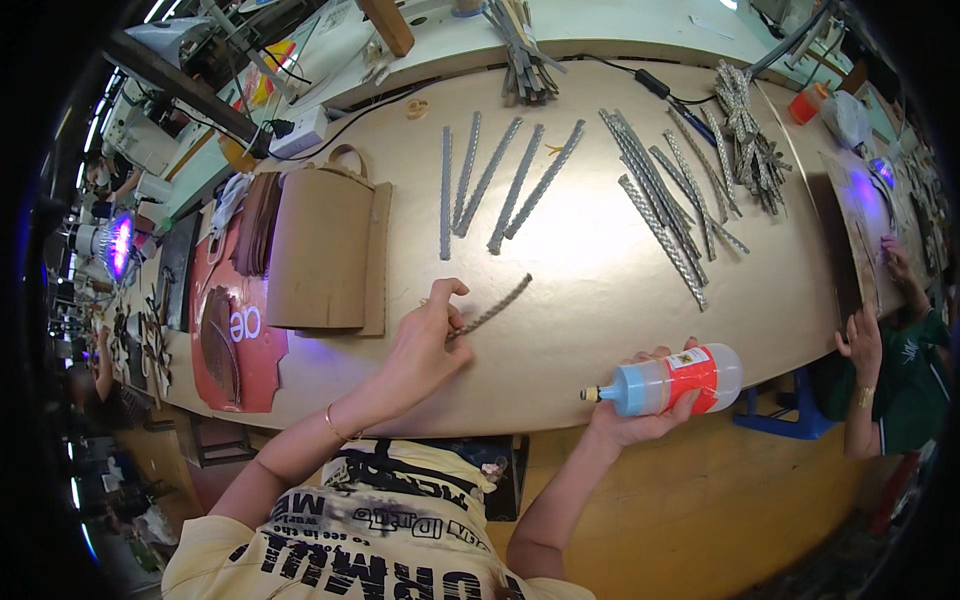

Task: The person wraps a braided cord around a cylindrical cardboard form and then repeatedly applies glue from a bottle to multiple braided cords laid on the table. The cords are handled one at a time and placed in rows as glue is applied.

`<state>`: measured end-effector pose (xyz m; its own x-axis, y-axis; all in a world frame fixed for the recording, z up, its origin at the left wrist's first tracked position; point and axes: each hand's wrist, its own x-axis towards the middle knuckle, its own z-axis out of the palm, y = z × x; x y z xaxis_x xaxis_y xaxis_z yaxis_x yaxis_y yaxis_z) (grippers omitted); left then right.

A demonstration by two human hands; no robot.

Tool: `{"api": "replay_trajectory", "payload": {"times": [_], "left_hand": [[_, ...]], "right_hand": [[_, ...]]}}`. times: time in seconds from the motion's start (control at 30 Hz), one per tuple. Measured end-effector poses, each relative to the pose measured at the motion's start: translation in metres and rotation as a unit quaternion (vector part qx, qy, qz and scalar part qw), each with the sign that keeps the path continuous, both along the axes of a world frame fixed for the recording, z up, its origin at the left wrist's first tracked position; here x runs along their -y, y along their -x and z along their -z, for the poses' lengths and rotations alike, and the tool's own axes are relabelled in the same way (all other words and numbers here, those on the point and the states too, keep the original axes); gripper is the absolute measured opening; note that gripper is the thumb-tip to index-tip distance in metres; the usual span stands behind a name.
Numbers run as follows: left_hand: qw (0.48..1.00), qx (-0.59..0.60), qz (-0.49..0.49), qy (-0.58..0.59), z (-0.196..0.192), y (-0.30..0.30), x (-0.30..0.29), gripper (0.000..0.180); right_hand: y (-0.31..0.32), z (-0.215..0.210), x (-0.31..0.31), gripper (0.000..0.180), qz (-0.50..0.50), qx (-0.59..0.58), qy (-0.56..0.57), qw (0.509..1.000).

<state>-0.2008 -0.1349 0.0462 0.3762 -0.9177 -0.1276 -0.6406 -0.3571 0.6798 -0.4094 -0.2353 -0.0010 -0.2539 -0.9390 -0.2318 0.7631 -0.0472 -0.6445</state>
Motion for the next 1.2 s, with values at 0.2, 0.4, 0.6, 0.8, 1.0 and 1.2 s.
{"api": "replay_trajectory", "payload": {"times": [0.2,0.4,0.6,0.8,1.0,1.2], "left_hand": [[0.982,0.139,-0.096,0.079,-0.023,-0.045,0.015,0.052],[0.925,0.375,-0.046,0.037,-0.016,-0.134,0.081,0.046],[0.937,0.337,0.017,-0.091,-0.016,-0.13,0.124,0.046],[0.905,0.388,0.17,0.052,-0.027,-0.063,0.166,0.025],[0.797,0.379,0.393,0.258,0.021,0.051,0.217,0.02],[0.762,0.426,0.427,0.237,0.021,0.068,0.218,0.019]], "right_hand": [[0.011,0.01,-0.002,0.068,-0.063,0.076,0.051,0.994],[0.013,0.013,-0.001,0.069,-0.084,0.118,0.067,0.987],[0.009,0.011,-0.001,0.071,-0.055,0.156,0.053,0.985],[0.005,0.005,0.003,0.071,-0.045,0.155,0.051,0.986],[0.008,0.008,0.002,0.069,-0.06,0.146,0.072,0.985],[0.008,0.011,0.003,0.07,-0.045,0.127,0.063,0.989]]}}
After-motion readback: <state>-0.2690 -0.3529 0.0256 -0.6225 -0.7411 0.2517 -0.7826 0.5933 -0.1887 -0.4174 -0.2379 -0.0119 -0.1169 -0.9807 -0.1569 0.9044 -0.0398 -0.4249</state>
